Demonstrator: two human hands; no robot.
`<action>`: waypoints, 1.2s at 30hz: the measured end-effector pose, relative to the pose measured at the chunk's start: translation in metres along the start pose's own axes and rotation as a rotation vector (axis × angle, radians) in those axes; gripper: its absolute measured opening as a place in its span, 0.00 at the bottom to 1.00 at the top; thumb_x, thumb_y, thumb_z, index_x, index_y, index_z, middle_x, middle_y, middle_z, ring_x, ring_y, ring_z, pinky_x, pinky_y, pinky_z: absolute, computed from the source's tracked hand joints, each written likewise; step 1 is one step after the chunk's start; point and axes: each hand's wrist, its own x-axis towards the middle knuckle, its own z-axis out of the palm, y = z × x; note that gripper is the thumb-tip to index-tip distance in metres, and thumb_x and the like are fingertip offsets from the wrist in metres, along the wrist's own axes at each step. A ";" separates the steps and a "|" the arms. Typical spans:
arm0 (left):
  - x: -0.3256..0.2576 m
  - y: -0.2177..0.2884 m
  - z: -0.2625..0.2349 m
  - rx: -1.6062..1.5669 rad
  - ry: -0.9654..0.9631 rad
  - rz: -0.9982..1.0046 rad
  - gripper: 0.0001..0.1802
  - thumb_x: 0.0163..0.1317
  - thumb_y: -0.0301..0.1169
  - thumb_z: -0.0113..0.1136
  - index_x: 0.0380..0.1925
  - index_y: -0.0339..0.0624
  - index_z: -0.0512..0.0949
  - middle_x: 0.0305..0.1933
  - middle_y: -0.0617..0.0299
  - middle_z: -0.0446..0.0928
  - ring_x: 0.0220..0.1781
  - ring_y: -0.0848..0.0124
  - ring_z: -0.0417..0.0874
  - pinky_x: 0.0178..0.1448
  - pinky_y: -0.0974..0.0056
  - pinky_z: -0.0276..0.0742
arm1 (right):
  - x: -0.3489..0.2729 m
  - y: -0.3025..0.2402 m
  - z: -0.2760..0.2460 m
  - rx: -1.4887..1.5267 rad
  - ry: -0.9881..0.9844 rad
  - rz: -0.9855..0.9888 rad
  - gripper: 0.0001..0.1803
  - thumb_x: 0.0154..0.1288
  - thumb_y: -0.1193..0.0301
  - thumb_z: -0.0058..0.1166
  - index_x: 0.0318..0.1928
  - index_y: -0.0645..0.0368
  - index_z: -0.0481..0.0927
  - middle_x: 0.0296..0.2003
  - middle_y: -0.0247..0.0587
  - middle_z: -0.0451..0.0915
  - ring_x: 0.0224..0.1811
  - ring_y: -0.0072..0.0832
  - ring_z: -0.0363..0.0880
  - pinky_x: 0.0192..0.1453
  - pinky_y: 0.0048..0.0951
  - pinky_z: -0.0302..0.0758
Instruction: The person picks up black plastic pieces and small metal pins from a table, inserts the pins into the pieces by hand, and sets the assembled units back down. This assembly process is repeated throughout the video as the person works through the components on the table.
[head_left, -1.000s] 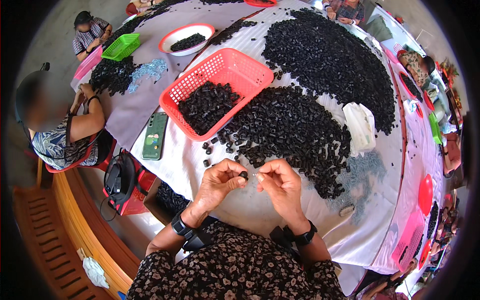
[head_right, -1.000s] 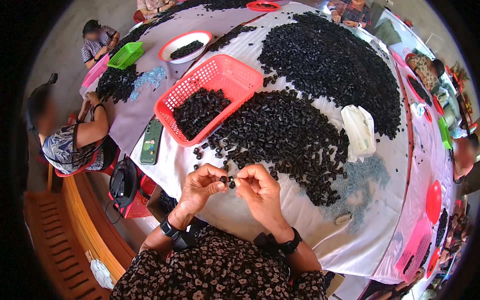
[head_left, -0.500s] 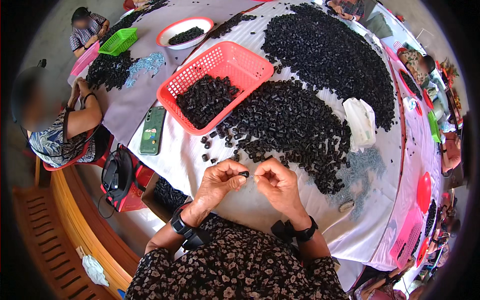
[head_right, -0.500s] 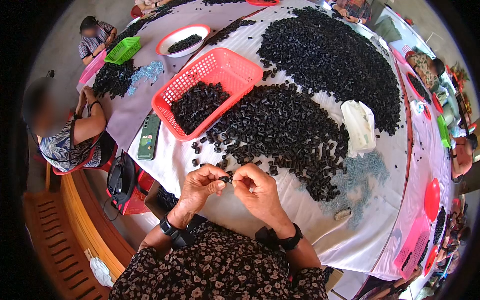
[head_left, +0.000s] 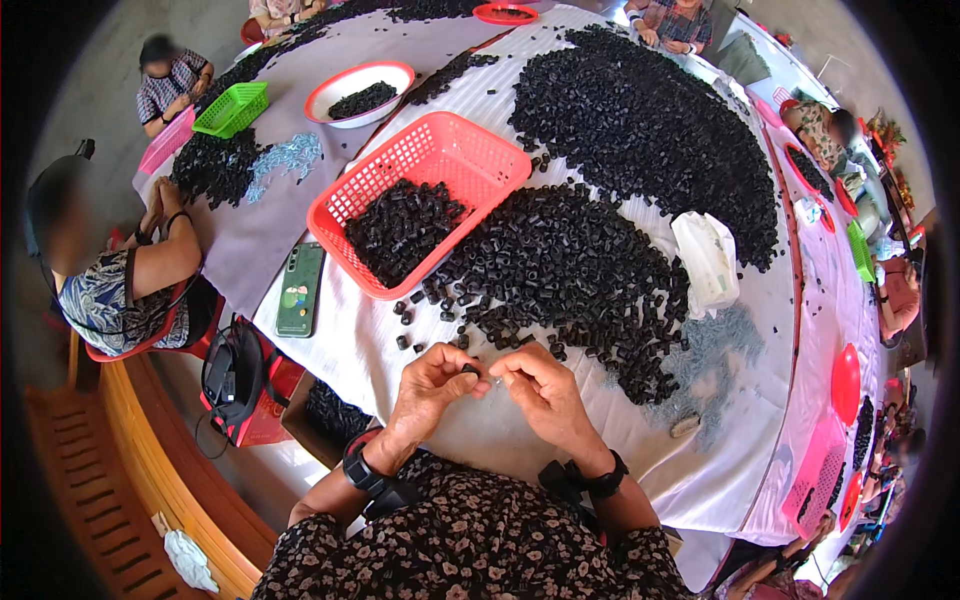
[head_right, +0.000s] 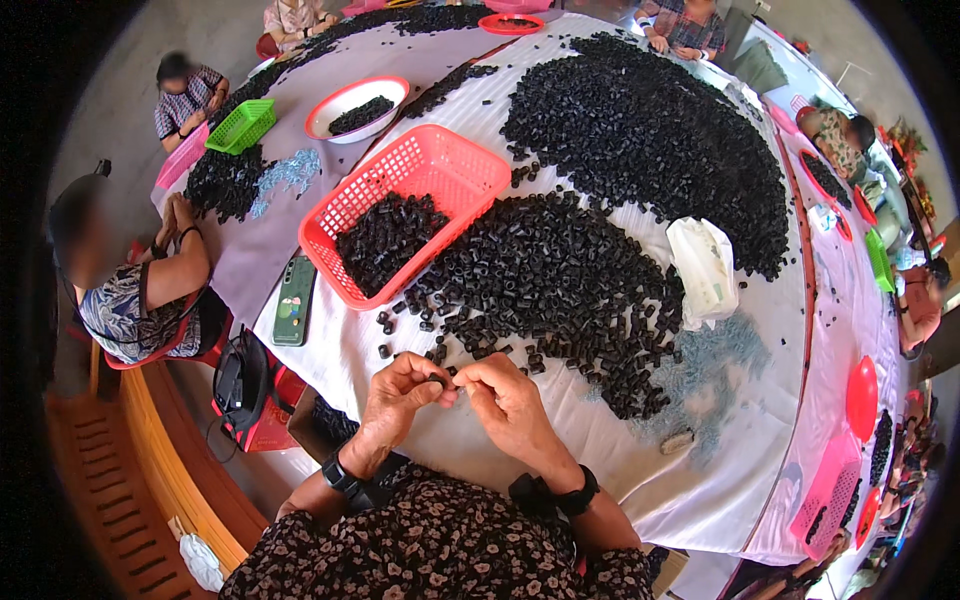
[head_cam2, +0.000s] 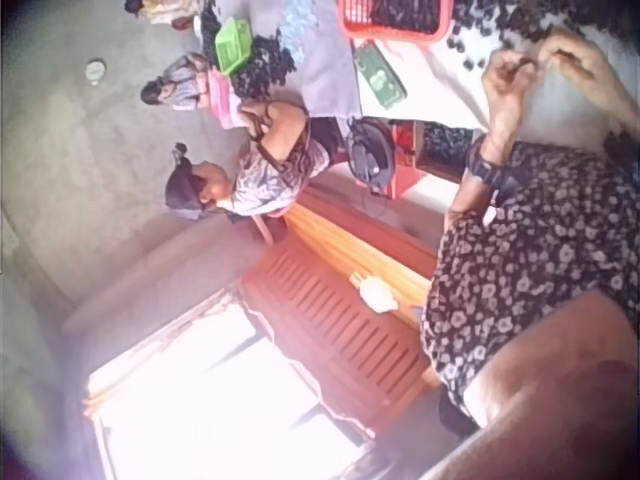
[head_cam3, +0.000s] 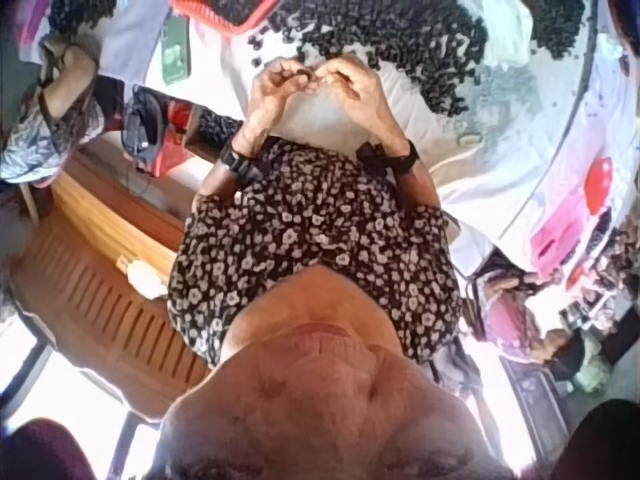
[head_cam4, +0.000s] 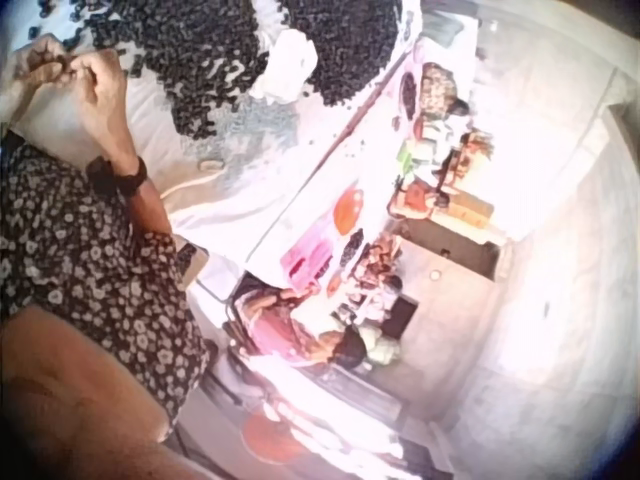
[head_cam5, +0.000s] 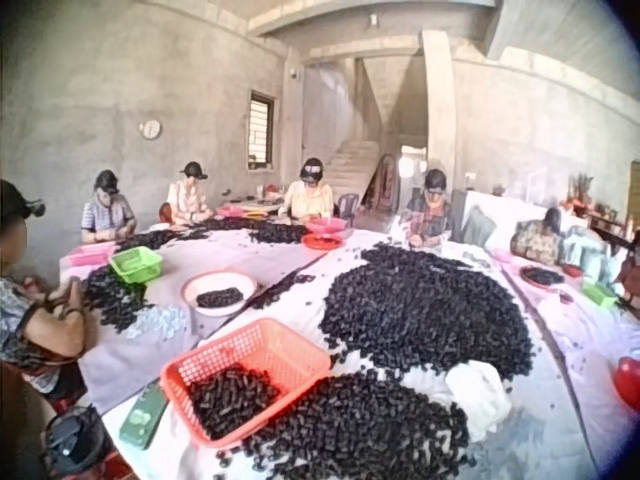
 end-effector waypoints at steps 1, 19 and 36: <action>-0.001 -0.003 -0.001 0.036 -0.001 -0.002 0.09 0.60 0.23 0.57 0.40 0.34 0.74 0.37 0.60 0.77 0.37 0.74 0.77 0.44 0.69 0.75 | 0.001 0.001 -0.001 -0.011 0.001 -0.004 0.08 0.57 0.84 0.48 0.37 0.63 0.76 0.31 0.35 0.72 0.29 0.16 0.69 0.29 0.17 0.66; -0.013 -0.007 0.004 0.109 -0.095 -0.053 0.08 0.61 0.26 0.57 0.37 0.34 0.74 0.30 0.63 0.75 0.31 0.78 0.74 0.39 0.72 0.72 | -0.014 0.003 0.011 0.100 0.034 0.053 0.05 0.58 0.83 0.51 0.33 0.61 0.72 0.28 0.27 0.72 0.27 0.10 0.66 0.28 0.15 0.66; -0.029 0.003 -0.015 -0.007 -0.237 -0.231 0.07 0.59 0.22 0.57 0.37 0.33 0.76 0.29 0.59 0.79 0.29 0.74 0.80 0.37 0.69 0.78 | 0.024 0.015 0.000 -0.281 0.022 0.014 0.03 0.54 0.79 0.54 0.31 0.60 0.75 0.26 0.39 0.73 0.25 0.30 0.73 0.28 0.27 0.69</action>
